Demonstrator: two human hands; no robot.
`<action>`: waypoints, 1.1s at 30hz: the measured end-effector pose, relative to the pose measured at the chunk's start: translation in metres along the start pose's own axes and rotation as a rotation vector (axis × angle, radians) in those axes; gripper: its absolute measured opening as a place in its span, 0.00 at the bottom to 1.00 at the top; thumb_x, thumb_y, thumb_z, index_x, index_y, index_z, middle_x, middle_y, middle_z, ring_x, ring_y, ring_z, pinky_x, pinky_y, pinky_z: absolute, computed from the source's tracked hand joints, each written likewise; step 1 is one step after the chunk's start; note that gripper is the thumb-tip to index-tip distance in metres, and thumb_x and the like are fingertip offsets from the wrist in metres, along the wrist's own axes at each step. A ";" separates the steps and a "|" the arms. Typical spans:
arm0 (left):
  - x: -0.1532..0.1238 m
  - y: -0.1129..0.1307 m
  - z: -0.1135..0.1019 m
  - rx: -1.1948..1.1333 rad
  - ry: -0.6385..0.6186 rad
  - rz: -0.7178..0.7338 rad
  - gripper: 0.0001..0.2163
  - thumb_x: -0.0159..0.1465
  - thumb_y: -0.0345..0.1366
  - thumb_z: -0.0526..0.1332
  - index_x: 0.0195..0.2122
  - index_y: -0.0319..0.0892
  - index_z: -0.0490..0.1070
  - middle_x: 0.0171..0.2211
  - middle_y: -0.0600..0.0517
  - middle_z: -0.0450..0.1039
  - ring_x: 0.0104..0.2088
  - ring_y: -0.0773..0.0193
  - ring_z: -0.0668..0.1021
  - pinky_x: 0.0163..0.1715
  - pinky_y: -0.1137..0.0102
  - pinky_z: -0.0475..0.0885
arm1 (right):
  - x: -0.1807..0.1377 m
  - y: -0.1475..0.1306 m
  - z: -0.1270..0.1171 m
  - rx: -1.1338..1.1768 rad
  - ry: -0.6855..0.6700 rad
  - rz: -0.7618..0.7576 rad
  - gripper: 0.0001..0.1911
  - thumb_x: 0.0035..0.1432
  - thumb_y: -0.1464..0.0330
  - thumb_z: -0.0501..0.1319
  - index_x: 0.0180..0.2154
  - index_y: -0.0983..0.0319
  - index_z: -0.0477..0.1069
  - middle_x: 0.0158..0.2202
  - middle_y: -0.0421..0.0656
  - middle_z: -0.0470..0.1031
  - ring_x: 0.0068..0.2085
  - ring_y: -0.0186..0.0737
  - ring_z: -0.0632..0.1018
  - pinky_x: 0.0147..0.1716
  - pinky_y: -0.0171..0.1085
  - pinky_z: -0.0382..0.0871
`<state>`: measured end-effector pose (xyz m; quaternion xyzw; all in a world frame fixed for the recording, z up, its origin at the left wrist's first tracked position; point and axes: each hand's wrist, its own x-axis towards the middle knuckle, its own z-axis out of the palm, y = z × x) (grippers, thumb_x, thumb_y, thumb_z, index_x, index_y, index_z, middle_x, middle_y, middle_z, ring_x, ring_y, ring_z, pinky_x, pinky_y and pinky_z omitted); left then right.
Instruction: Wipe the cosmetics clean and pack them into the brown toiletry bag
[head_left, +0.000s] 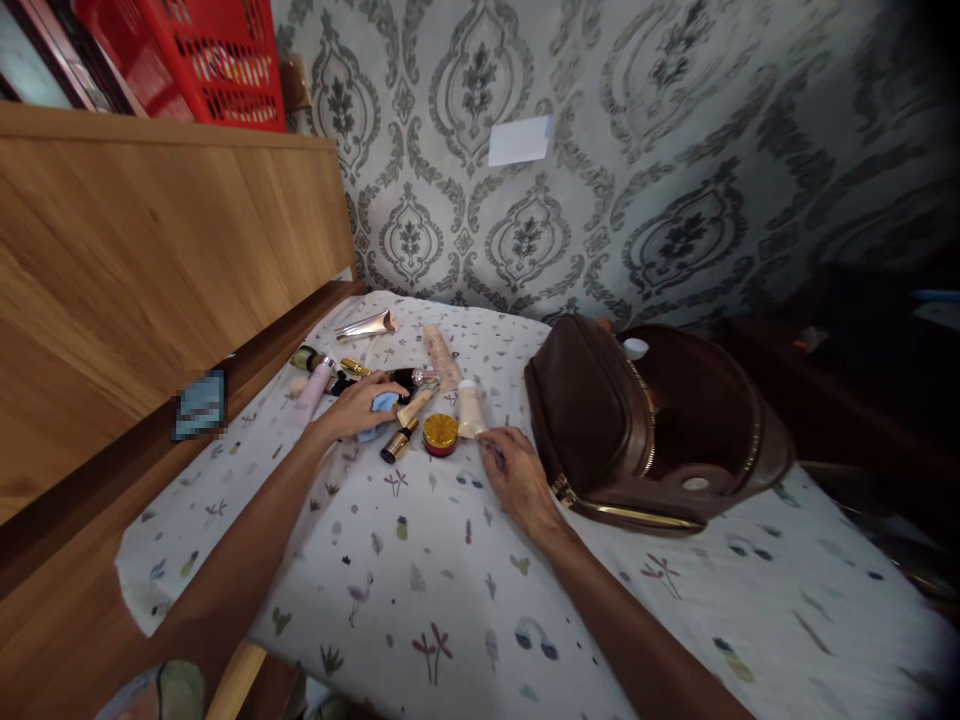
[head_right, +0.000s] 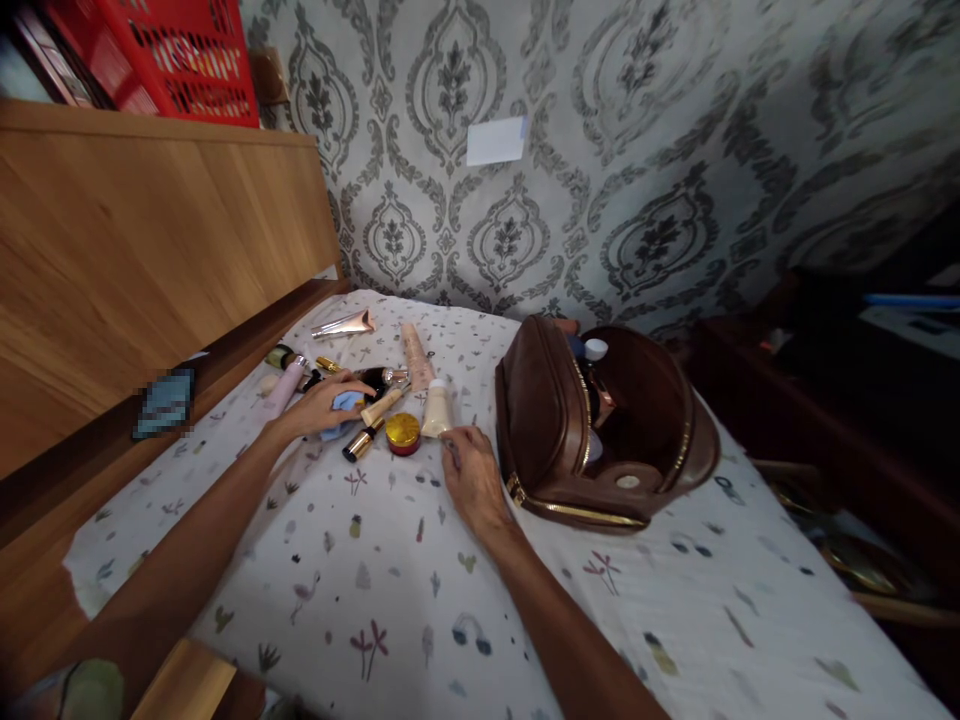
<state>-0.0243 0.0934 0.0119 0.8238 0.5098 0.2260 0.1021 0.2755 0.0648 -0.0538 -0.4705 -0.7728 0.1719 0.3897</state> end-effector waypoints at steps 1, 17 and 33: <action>0.000 0.000 -0.001 0.000 0.013 -0.017 0.16 0.62 0.38 0.61 0.51 0.49 0.76 0.45 0.49 0.69 0.47 0.54 0.75 0.51 0.63 0.69 | 0.000 0.000 0.000 0.001 0.005 0.001 0.13 0.61 0.71 0.54 0.43 0.61 0.75 0.44 0.49 0.74 0.47 0.48 0.76 0.51 0.47 0.70; 0.001 0.067 -0.024 -0.310 -0.252 0.090 0.11 0.60 0.43 0.64 0.41 0.43 0.77 0.42 0.50 0.75 0.41 0.58 0.77 0.44 0.68 0.69 | 0.000 -0.003 -0.001 -0.014 -0.002 -0.009 0.12 0.61 0.73 0.55 0.43 0.61 0.75 0.43 0.49 0.74 0.46 0.47 0.75 0.48 0.44 0.71; 0.003 0.065 -0.004 -0.035 -0.267 0.002 0.17 0.61 0.47 0.62 0.48 0.47 0.71 0.48 0.52 0.76 0.45 0.54 0.77 0.45 0.66 0.70 | -0.002 -0.011 0.000 -0.065 0.024 0.063 0.14 0.58 0.78 0.58 0.44 0.61 0.74 0.44 0.47 0.73 0.48 0.44 0.73 0.52 0.43 0.69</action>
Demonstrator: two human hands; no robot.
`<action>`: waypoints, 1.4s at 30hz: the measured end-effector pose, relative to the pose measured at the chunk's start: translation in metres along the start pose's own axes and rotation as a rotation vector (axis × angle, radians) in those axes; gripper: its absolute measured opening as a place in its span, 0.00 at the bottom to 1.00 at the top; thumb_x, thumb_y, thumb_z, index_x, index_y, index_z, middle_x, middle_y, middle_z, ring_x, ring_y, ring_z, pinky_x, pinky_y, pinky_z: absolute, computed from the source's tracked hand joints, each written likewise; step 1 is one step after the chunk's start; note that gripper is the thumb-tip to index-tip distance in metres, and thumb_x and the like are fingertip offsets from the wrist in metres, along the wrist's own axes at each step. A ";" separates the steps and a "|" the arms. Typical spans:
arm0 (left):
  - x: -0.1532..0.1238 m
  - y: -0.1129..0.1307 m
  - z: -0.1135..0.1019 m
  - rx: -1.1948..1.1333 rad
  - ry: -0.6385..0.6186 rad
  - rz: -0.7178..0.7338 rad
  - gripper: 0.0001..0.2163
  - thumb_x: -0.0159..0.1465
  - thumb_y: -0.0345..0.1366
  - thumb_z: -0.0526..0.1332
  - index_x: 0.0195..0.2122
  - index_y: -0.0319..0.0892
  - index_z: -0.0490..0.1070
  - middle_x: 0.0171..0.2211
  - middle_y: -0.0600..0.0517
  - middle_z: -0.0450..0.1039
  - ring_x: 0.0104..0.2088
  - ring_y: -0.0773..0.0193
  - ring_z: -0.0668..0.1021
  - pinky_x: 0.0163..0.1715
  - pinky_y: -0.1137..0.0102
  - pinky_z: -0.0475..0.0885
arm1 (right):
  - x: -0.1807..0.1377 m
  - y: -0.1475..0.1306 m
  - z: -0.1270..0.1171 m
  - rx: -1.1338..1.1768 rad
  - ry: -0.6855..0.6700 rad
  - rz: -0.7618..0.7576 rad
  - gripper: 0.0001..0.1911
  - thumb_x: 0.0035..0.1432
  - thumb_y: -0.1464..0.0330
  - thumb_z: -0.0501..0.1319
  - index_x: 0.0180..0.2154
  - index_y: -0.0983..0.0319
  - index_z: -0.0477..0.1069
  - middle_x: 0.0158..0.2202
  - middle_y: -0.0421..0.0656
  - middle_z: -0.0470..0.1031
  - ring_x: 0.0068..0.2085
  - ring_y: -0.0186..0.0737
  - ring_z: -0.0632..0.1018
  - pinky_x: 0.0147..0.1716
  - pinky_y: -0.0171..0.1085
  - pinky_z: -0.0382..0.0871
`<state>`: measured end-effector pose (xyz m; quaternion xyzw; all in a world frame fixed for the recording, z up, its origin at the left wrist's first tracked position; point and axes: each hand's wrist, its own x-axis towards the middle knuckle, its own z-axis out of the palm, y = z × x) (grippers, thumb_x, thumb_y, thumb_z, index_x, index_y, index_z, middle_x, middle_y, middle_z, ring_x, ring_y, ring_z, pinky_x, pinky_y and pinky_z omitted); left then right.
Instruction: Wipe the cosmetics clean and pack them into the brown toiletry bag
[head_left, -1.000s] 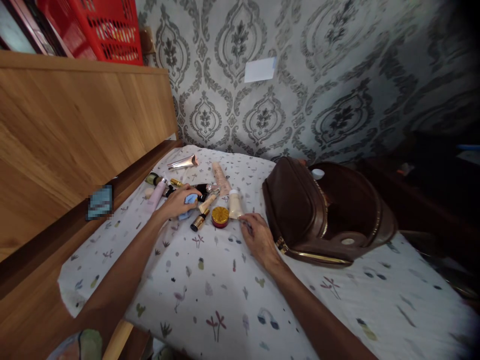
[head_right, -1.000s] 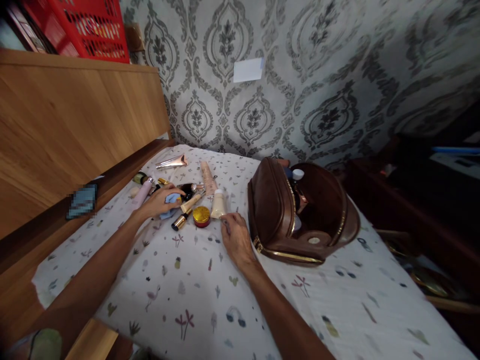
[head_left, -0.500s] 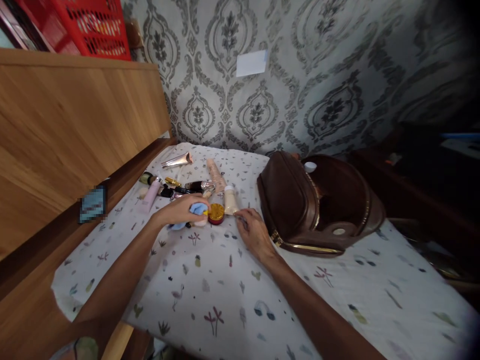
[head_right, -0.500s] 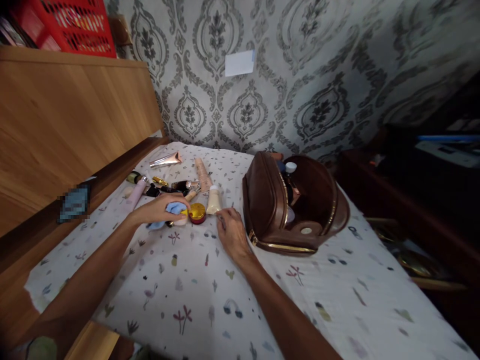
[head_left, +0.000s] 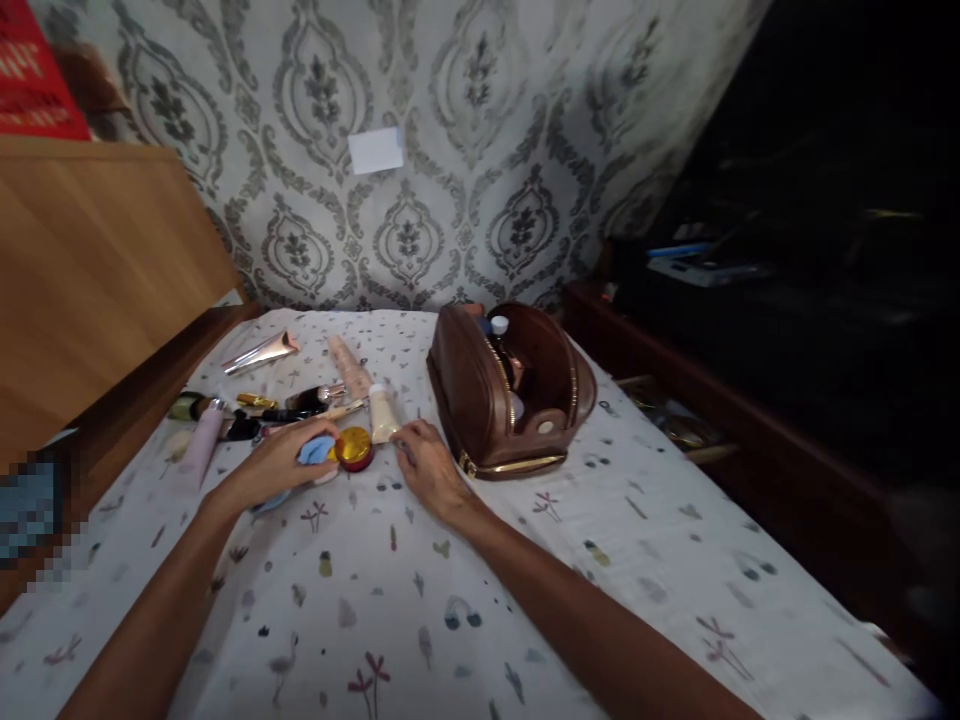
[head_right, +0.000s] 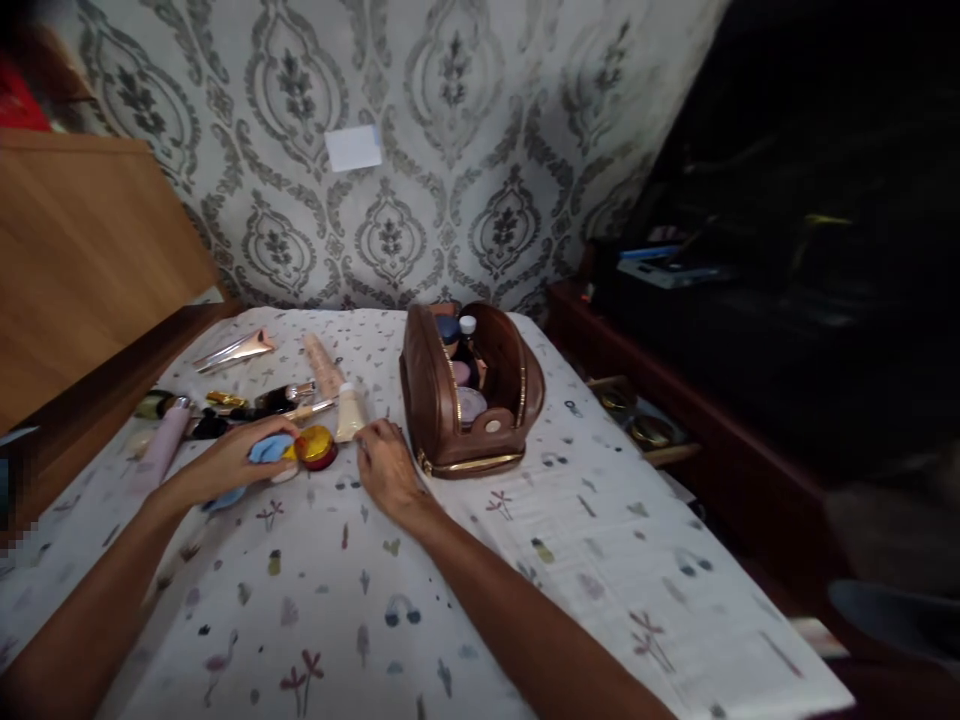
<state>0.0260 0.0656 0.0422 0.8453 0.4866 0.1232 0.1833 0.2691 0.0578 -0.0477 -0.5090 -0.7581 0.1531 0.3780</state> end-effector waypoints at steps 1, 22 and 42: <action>0.000 0.000 0.001 0.017 -0.009 -0.009 0.18 0.61 0.49 0.61 0.49 0.47 0.71 0.48 0.52 0.76 0.45 0.54 0.78 0.45 0.66 0.71 | 0.000 -0.001 -0.001 -0.010 0.000 0.004 0.14 0.59 0.78 0.58 0.44 0.62 0.74 0.44 0.47 0.73 0.48 0.44 0.73 0.52 0.42 0.69; 0.007 0.006 0.022 0.099 0.001 -0.037 0.31 0.60 0.54 0.61 0.63 0.47 0.66 0.63 0.49 0.68 0.62 0.47 0.70 0.60 0.60 0.66 | 0.001 -0.002 -0.002 0.011 -0.022 0.010 0.13 0.59 0.78 0.57 0.44 0.62 0.74 0.45 0.49 0.72 0.49 0.46 0.72 0.53 0.45 0.68; -0.004 -0.013 -0.009 -0.086 -0.186 -0.034 0.34 0.54 0.52 0.69 0.59 0.43 0.67 0.60 0.44 0.68 0.58 0.47 0.71 0.54 0.62 0.67 | -0.002 -0.007 -0.001 -0.023 0.086 -0.163 0.13 0.61 0.70 0.57 0.47 0.63 0.75 0.51 0.54 0.70 0.51 0.54 0.71 0.52 0.54 0.69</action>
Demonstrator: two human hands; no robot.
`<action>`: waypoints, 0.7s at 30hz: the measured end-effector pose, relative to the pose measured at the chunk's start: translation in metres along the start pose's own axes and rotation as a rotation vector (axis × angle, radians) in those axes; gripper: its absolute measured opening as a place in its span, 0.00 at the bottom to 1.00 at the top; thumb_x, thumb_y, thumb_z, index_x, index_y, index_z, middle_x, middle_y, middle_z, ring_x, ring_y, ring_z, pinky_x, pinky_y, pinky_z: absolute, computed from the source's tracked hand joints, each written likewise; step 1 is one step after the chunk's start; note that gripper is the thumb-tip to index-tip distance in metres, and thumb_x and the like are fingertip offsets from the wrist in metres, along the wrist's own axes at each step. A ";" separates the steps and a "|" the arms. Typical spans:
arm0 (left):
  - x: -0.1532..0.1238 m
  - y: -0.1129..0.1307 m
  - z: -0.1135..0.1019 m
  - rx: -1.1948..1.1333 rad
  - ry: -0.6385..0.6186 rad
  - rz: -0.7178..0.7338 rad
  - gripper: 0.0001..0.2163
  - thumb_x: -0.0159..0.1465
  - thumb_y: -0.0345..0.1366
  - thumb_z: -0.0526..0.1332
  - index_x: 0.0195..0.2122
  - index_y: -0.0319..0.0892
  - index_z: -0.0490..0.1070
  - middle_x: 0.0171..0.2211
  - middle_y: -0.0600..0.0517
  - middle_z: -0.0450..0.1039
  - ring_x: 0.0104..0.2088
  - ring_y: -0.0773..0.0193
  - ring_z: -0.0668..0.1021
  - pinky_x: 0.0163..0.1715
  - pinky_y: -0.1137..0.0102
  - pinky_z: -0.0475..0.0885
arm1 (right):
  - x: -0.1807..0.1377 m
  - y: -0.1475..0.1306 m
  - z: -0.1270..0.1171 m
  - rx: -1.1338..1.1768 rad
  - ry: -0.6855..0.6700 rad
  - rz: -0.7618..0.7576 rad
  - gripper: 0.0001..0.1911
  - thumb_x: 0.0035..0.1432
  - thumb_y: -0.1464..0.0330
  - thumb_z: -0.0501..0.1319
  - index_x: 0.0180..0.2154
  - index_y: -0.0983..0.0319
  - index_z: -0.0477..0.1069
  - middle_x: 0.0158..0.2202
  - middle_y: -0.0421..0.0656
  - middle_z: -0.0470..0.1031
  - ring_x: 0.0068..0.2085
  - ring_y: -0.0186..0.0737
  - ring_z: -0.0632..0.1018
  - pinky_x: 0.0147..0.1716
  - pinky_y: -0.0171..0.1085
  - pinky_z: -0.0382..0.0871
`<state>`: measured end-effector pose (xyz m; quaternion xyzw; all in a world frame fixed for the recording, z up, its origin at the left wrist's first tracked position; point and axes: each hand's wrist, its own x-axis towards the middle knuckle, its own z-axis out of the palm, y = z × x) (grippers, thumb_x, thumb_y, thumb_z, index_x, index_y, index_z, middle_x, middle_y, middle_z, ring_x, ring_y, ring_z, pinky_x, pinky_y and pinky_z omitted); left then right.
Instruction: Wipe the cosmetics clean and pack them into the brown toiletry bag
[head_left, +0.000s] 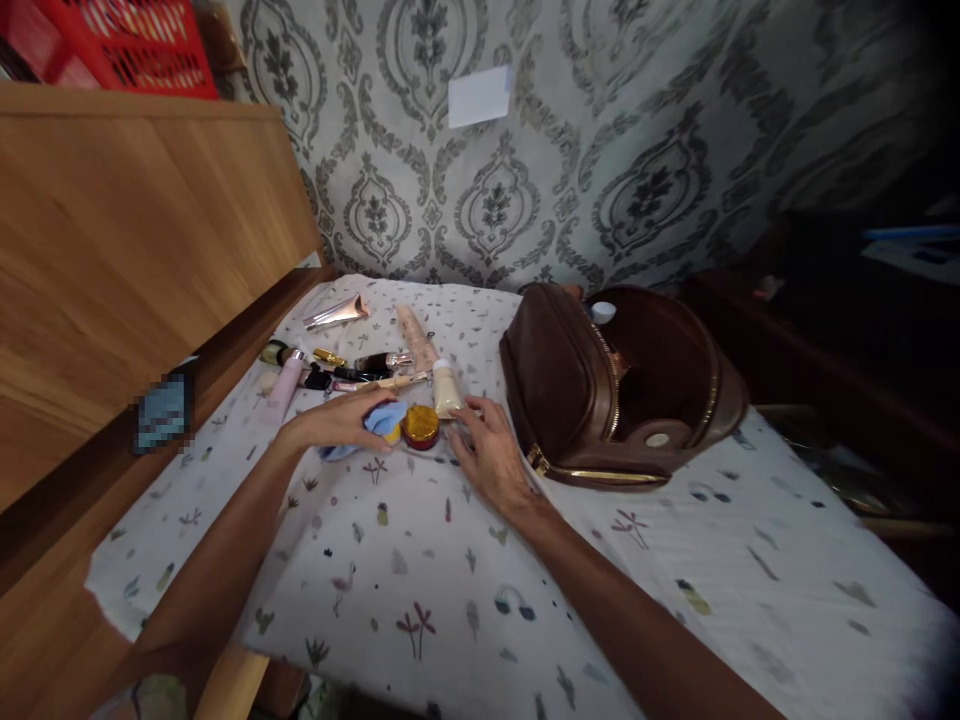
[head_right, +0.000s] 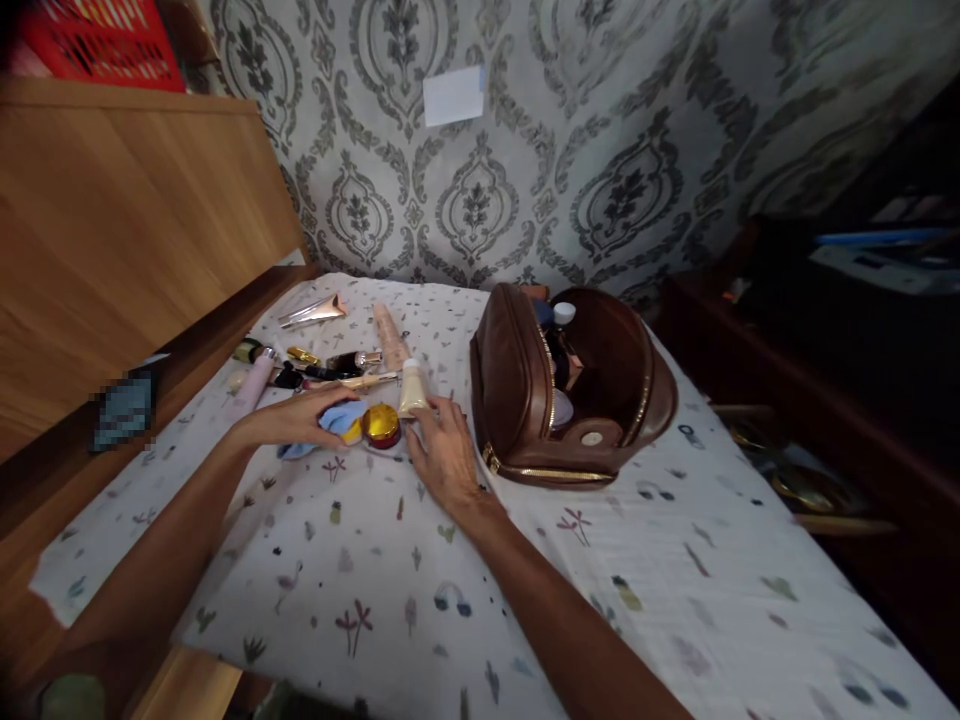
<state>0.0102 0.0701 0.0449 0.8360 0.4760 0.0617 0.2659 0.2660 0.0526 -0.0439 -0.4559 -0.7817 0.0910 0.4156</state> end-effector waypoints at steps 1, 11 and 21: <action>-0.001 0.000 -0.002 0.016 -0.001 -0.021 0.33 0.54 0.52 0.69 0.58 0.43 0.68 0.59 0.44 0.69 0.57 0.46 0.72 0.54 0.62 0.67 | -0.001 -0.002 -0.001 0.006 0.008 -0.035 0.13 0.62 0.69 0.57 0.47 0.62 0.74 0.51 0.54 0.70 0.51 0.54 0.71 0.52 0.53 0.69; -0.012 0.016 -0.013 -0.094 0.059 0.150 0.23 0.55 0.50 0.69 0.49 0.44 0.74 0.46 0.49 0.76 0.47 0.53 0.76 0.48 0.64 0.69 | -0.010 -0.042 -0.006 0.342 -0.058 -0.076 0.19 0.62 0.63 0.62 0.54 0.57 0.70 0.51 0.50 0.73 0.52 0.50 0.74 0.52 0.53 0.72; -0.004 0.043 0.013 -0.338 0.058 0.310 0.26 0.56 0.48 0.70 0.53 0.45 0.73 0.51 0.49 0.75 0.52 0.52 0.75 0.53 0.62 0.69 | -0.032 -0.053 -0.018 1.194 -0.197 0.549 0.22 0.51 0.56 0.71 0.46 0.57 0.74 0.45 0.43 0.79 0.42 0.40 0.79 0.34 0.36 0.79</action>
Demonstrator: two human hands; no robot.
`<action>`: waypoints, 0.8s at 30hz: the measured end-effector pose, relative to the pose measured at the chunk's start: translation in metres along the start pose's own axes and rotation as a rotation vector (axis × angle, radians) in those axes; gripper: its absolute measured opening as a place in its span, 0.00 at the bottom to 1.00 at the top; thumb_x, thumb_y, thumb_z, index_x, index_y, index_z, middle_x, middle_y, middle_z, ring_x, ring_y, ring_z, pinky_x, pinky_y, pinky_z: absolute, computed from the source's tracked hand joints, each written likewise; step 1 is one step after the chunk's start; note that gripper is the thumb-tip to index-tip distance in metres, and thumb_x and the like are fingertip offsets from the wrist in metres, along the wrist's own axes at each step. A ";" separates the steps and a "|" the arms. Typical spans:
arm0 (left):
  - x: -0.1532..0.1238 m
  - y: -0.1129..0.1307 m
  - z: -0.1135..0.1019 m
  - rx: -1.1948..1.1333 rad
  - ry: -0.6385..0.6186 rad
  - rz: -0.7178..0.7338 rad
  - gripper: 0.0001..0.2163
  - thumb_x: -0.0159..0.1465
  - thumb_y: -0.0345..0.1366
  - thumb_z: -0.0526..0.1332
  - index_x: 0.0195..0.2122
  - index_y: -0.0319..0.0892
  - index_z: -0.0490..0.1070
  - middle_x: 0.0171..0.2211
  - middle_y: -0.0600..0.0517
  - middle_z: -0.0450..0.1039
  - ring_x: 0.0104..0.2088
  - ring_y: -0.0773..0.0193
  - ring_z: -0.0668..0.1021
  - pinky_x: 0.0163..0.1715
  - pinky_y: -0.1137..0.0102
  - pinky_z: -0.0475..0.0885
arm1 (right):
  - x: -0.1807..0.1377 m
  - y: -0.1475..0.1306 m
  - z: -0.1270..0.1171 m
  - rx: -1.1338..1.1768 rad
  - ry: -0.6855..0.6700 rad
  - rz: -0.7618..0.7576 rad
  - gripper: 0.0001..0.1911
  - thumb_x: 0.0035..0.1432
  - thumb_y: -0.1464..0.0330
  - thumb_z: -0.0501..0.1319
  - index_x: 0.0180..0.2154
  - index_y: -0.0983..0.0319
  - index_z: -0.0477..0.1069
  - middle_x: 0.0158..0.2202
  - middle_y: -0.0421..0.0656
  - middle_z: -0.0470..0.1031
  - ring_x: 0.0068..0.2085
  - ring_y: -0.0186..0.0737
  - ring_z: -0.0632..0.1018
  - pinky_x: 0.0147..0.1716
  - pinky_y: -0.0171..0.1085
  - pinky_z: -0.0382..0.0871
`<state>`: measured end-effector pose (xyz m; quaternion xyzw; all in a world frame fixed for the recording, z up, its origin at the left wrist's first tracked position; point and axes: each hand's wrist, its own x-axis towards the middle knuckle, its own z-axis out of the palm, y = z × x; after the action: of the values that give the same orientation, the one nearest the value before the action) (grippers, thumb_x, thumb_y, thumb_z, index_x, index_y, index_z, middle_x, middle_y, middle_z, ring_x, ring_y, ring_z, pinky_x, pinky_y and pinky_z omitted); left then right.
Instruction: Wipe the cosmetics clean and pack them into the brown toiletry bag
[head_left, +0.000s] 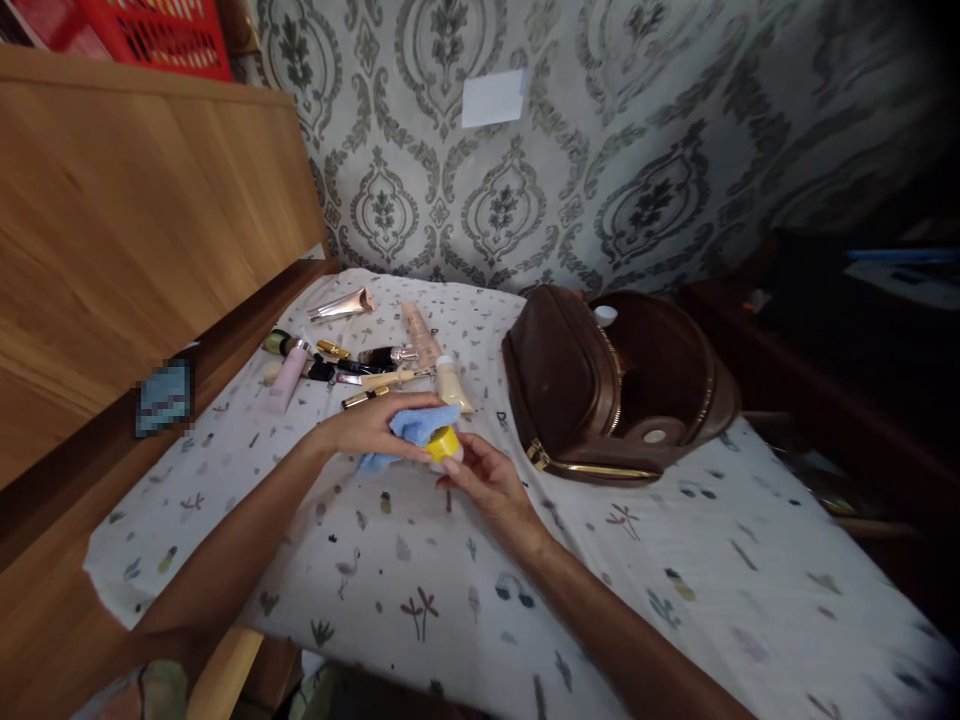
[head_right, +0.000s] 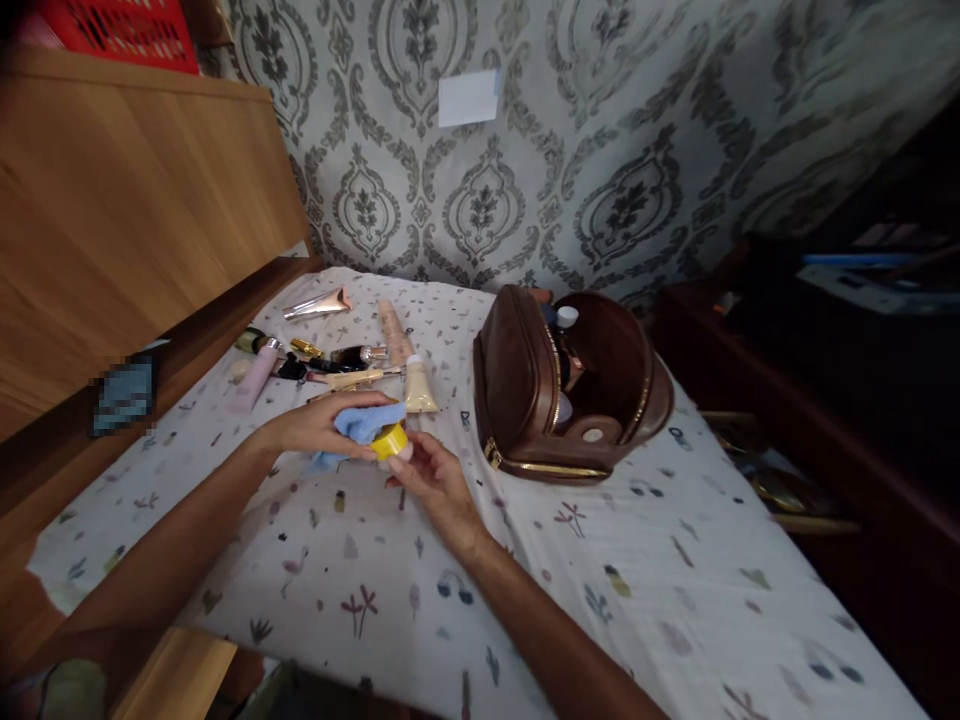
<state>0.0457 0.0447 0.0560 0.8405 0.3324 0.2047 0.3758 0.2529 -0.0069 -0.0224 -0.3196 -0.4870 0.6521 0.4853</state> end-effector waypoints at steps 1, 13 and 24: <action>0.002 0.000 0.003 0.008 -0.010 0.020 0.25 0.57 0.47 0.69 0.54 0.44 0.73 0.51 0.48 0.75 0.52 0.52 0.75 0.53 0.62 0.69 | 0.000 0.002 -0.002 0.011 0.029 0.001 0.22 0.49 0.56 0.72 0.44 0.57 0.74 0.44 0.43 0.79 0.41 0.39 0.79 0.34 0.36 0.78; 0.008 0.004 0.020 -0.021 0.031 -0.073 0.21 0.61 0.52 0.65 0.46 0.42 0.72 0.38 0.52 0.73 0.38 0.60 0.75 0.38 0.68 0.70 | 0.004 -0.001 -0.014 -0.179 0.084 -0.148 0.23 0.45 0.57 0.75 0.39 0.58 0.70 0.38 0.41 0.80 0.39 0.40 0.80 0.42 0.41 0.76; 0.012 -0.003 0.024 0.016 0.089 -0.059 0.17 0.63 0.52 0.63 0.38 0.41 0.68 0.32 0.54 0.68 0.33 0.63 0.71 0.33 0.70 0.67 | 0.000 0.006 -0.017 -0.570 0.231 -0.403 0.18 0.53 0.66 0.69 0.46 0.58 0.70 0.41 0.44 0.75 0.40 0.43 0.77 0.42 0.42 0.74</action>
<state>0.0671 0.0431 0.0394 0.8233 0.3750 0.2281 0.3599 0.2666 -0.0018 -0.0337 -0.4113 -0.6444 0.3411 0.5470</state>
